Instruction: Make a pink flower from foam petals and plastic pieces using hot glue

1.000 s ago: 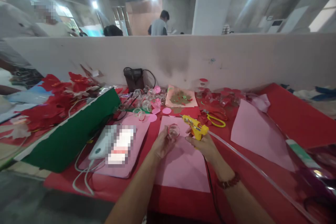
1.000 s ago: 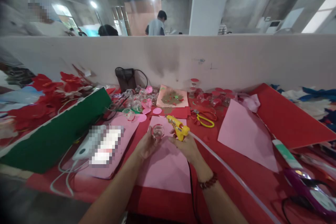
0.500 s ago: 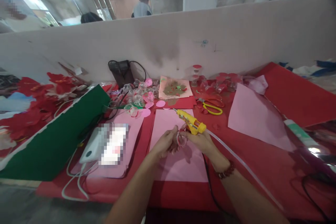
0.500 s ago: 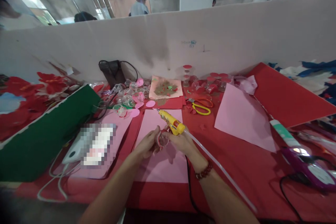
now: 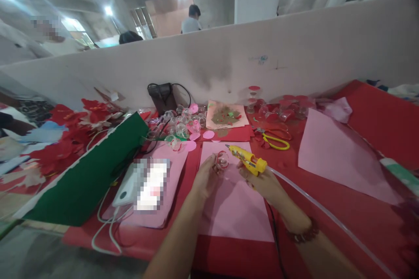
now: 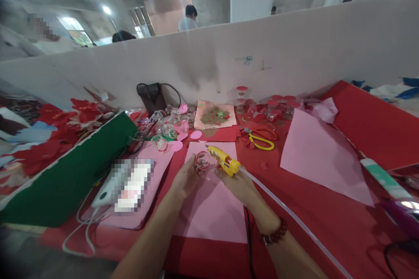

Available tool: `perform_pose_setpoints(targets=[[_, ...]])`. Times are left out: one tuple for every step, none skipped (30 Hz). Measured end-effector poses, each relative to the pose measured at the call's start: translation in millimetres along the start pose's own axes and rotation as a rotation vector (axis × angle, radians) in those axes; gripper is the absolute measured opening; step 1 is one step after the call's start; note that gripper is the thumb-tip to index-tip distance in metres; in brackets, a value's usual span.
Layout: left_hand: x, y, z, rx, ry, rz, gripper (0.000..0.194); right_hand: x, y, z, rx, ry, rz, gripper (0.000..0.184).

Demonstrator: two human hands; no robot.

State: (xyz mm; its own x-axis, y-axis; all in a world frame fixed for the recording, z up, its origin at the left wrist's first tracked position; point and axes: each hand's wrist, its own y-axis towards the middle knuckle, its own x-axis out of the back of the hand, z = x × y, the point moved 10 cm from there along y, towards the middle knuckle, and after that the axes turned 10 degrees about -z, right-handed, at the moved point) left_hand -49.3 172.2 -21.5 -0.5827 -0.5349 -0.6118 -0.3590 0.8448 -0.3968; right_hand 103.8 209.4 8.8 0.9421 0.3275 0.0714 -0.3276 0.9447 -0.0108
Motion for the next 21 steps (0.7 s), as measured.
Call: perform_pose_setpoints(targets=[[2.2, 0.8, -1.3, 0.006, -0.012, -0.020, 0.029, -1.8, -1.0, -3.0, -0.007, -0.011, 0.018, 0.038], [3.5, 0.9, -3.1, 0.002, -0.022, -0.034, 0.028, -3.6, -2.0, -5.9, -0.019, -0.014, 0.034, 0.039], [4.2, 0.5, -5.4, -0.009, -0.032, -0.044, 0.026, -5.4, -3.1, -8.3, -0.034, -0.013, 0.050, 0.040], [4.5, -0.2, -7.6, -0.022, -0.041, -0.051, 0.024, -7.5, -4.2, -10.2, -0.049, -0.006, 0.068, 0.041], [4.5, -0.9, -8.9, -0.031, -0.045, -0.054, 0.023, -9.8, -5.2, -11.1, -0.062, 0.005, 0.086, 0.042], [4.6, -1.4, -9.3, -0.034, -0.049, -0.056, 0.022, -12.2, -6.1, -11.1, -0.071, 0.020, 0.105, 0.042], [5.1, -1.6, -8.7, -0.029, -0.051, -0.058, 0.022, -14.4, -6.7, -10.6, -0.077, 0.035, 0.121, 0.043], [6.0, -1.4, -7.7, -0.022, -0.050, -0.061, 0.021, -16.0, -7.1, -10.0, -0.080, 0.046, 0.132, 0.044], [7.2, -1.0, -6.9, -0.018, -0.050, -0.066, 0.022, -16.6, -7.0, -9.4, -0.082, 0.054, 0.132, 0.044], [8.7, -0.3, -6.5, -0.018, -0.051, -0.070, 0.022, -16.5, -6.7, -9.2, -0.082, 0.057, 0.126, 0.044], [10.1, 0.5, -6.6, -0.023, -0.050, -0.074, 0.021, -16.1, -6.3, -9.3, -0.081, 0.057, 0.119, 0.044], [11.0, 1.1, -6.8, -0.029, -0.044, -0.074, 0.021, -15.7, -5.9, -9.8, -0.080, 0.057, 0.113, 0.044], [11.6, 1.7, -7.2, -0.036, -0.036, -0.073, 0.022, -15.4, -5.5, -10.5, -0.080, 0.057, 0.108, 0.043], [12.0, 2.0, -7.2, -0.038, -0.027, -0.073, 0.023, -15.4, -5.2, -11.4, -0.080, 0.059, 0.106, 0.043], [12.2, 2.3, -6.7, -0.035, -0.020, -0.076, 0.023, -15.5, -4.9, -12.6, -0.082, 0.063, 0.107, 0.043], [12.4, 2.3, -5.9, -0.028, -0.015, -0.082, 0.023, -16.0, -4.7, -13.9, -0.086, 0.067, 0.110, 0.043], [12.8, 2.4, -5.0, -0.019, -0.017, -0.091, 0.023, -16.3, -4.4, -15.1, -0.090, 0.073, 0.112, 0.043], [13.1, 2.4, -4.0, -0.010, -0.023, -0.102, 0.022, -16.4, -4.2, -16.0, -0.094, 0.081, 0.113, 0.042], [13.3, 2.4, -2.7, 0.002, -0.030, -0.109, 0.022, -16.6, -3.9, -16.8, -0.098, 0.085, 0.113, 0.042], [13.0, 2.5, -1.4, 0.014, -0.032, -0.109, 0.022, -16.3, -3.6, -17.4, -0.101, 0.086, 0.108, 0.042], [12.6, 2.7, -0.6, 0.019, -0.032, -0.105, 0.022, -15.8, -3.3, -17.7, -0.104, 0.082, 0.102, 0.042]])
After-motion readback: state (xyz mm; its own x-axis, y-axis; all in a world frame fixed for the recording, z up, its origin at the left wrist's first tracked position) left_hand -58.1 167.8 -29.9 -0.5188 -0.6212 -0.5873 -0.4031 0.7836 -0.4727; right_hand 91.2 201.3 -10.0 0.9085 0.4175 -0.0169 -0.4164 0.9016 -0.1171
